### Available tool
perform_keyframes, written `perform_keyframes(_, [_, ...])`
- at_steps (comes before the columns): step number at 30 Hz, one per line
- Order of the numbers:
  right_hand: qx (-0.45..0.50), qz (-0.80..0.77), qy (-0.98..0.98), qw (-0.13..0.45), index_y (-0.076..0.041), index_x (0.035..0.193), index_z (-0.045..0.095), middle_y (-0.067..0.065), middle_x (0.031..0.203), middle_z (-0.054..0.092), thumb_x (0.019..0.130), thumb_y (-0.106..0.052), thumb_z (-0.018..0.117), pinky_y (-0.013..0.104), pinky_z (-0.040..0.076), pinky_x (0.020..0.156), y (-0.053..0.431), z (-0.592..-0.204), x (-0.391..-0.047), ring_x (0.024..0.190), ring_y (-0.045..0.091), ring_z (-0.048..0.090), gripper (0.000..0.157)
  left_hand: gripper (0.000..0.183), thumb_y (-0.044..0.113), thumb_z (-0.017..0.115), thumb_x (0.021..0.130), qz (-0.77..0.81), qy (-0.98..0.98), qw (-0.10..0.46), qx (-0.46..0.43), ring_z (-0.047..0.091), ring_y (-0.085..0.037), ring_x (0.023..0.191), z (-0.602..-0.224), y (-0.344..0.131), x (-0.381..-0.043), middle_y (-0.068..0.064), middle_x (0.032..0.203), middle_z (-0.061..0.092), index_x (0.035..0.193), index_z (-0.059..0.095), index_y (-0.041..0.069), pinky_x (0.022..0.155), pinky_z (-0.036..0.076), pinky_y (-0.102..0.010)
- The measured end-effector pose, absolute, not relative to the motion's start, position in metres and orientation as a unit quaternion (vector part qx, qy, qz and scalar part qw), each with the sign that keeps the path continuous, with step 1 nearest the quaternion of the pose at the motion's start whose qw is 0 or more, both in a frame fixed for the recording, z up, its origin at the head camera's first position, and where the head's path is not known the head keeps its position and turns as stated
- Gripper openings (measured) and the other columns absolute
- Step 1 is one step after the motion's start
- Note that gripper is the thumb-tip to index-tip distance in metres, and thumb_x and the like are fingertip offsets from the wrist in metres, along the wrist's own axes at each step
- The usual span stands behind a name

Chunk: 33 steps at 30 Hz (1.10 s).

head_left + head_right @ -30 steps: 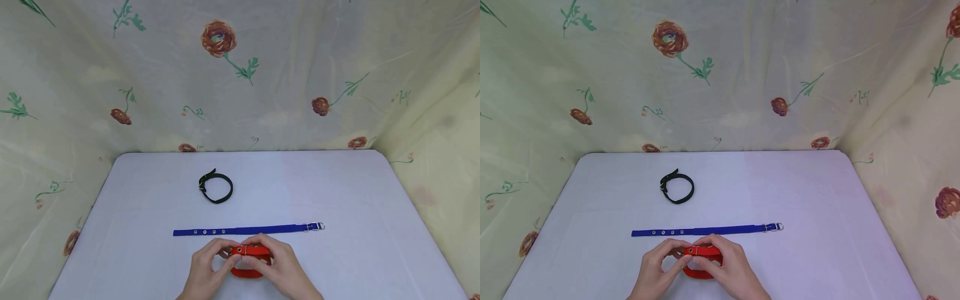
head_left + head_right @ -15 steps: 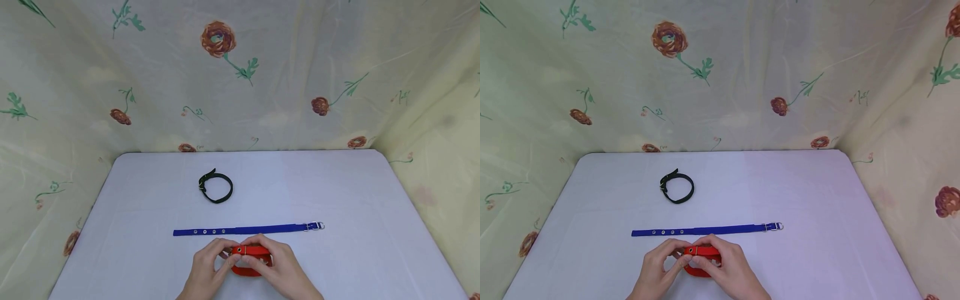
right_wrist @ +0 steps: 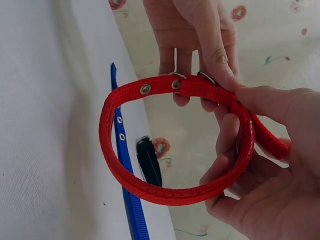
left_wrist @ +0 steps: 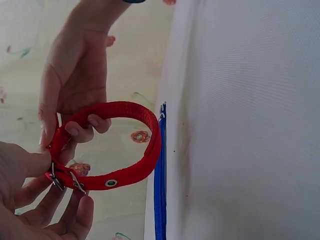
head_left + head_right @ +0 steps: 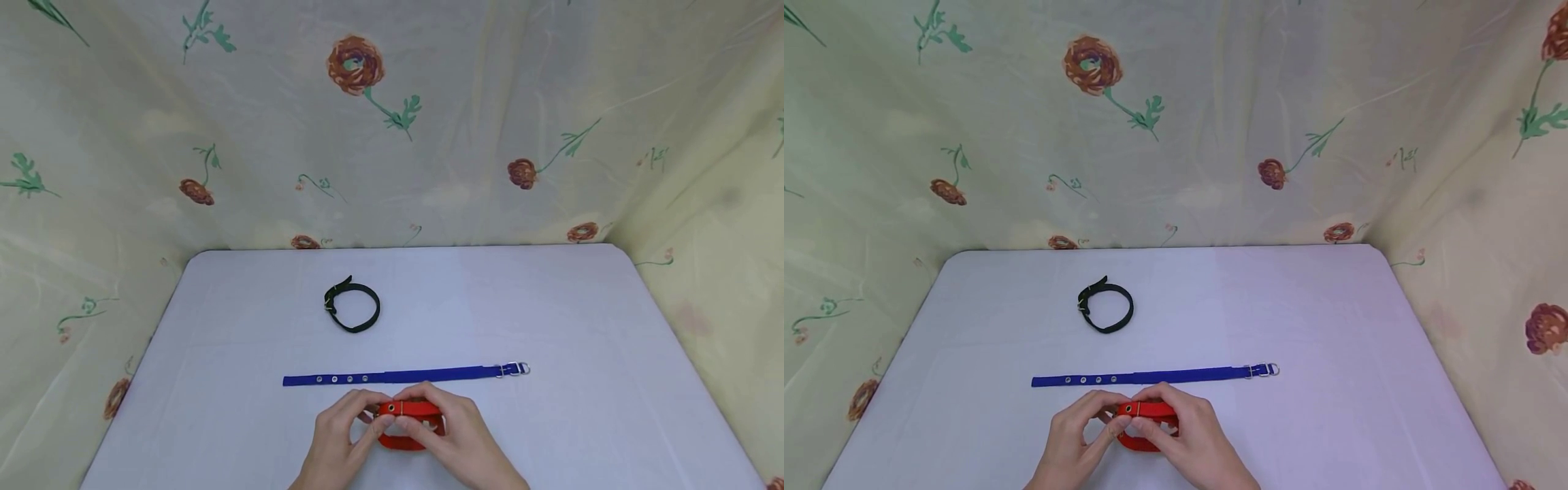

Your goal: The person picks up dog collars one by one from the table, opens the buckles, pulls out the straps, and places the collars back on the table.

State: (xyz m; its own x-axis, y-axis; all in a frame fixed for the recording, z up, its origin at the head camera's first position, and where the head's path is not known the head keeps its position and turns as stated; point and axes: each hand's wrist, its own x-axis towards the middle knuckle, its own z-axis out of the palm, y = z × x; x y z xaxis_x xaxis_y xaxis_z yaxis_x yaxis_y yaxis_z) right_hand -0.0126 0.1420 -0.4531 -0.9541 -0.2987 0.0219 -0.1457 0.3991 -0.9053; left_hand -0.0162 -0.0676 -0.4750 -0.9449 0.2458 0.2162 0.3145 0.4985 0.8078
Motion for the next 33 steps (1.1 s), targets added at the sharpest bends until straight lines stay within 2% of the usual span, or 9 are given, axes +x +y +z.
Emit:
perform_keyframes(7, [-0.114,-0.527,0.839,0.066,-0.027,0.121,0.071,-0.008,0.111,0.08,0.102,-0.041,0.074,0.022,0.063,0.082,0.1434,-0.4515,-0.0116,0.091,0.001,0.072,0.024,0.023,0.043,0.071,0.103,-0.509,-0.85,-0.009,-0.134,0.073,-0.002,0.094,-0.4715,-0.0696,-0.016,0.012,0.107,0.079,0.116,0.074,0.024,0.08,0.062,-0.023])
perform_keyframes(12, [-0.08,-0.525,0.845,0.066,-0.025,0.121,0.072,-0.01,0.103,0.08,0.1,-0.038,0.078,0.021,0.06,0.078,0.1433,-0.4497,-0.0113,0.086,0.003,0.069,0.025,0.023,0.043,0.072,0.103,-0.557,-0.824,-0.059,-0.085,0.076,-0.005,0.098,-0.4697,-0.0698,-0.0162,0.006,0.109,0.082,0.116,0.073,0.025,0.084,0.062,-0.023])
perform_keyframes(20, [-0.036,-0.544,0.835,0.08,-0.025,0.121,0.073,-0.008,0.106,0.081,0.098,-0.035,0.08,0.018,0.06,0.086,0.1413,-0.4472,-0.011,0.093,0.005,0.074,0.026,0.026,0.037,0.069,0.107,-0.612,-0.782,-0.109,-0.046,0.077,-0.008,0.104,-0.4689,-0.0683,-0.0157,-0.005,0.114,0.08,0.121,0.068,0.016,0.091,0.061,-0.02])
perform_keyframes(26, [-0.04,-0.545,0.834,0.076,-0.021,0.121,0.074,-0.008,0.105,0.081,0.098,-0.032,0.081,0.02,0.061,0.085,0.1411,-0.4484,-0.011,0.09,0.005,0.074,0.026,0.029,0.04,0.067,0.107,-0.593,-0.793,-0.126,-0.054,0.075,-0.008,0.105,-0.4672,-0.0698,-0.0169,-0.004,0.115,0.079,0.123,0.067,0.016,0.09,0.059,-0.017])
perform_keyframes(33, [-0.099,-0.525,0.843,0.063,-0.025,0.121,0.074,-0.008,0.107,0.081,0.1,-0.038,0.078,0.019,0.062,0.082,0.1435,-0.4493,-0.0119,0.09,0.002,0.073,0.025,0.036,0.048,0.067,0.105,-0.542,-0.824,-0.12,-0.112,0.069,-0.007,0.111,-0.4668,-0.0721,-0.0192,0.008,0.122,0.076,0.129,0.067,0.021,0.092,0.058,-0.025])
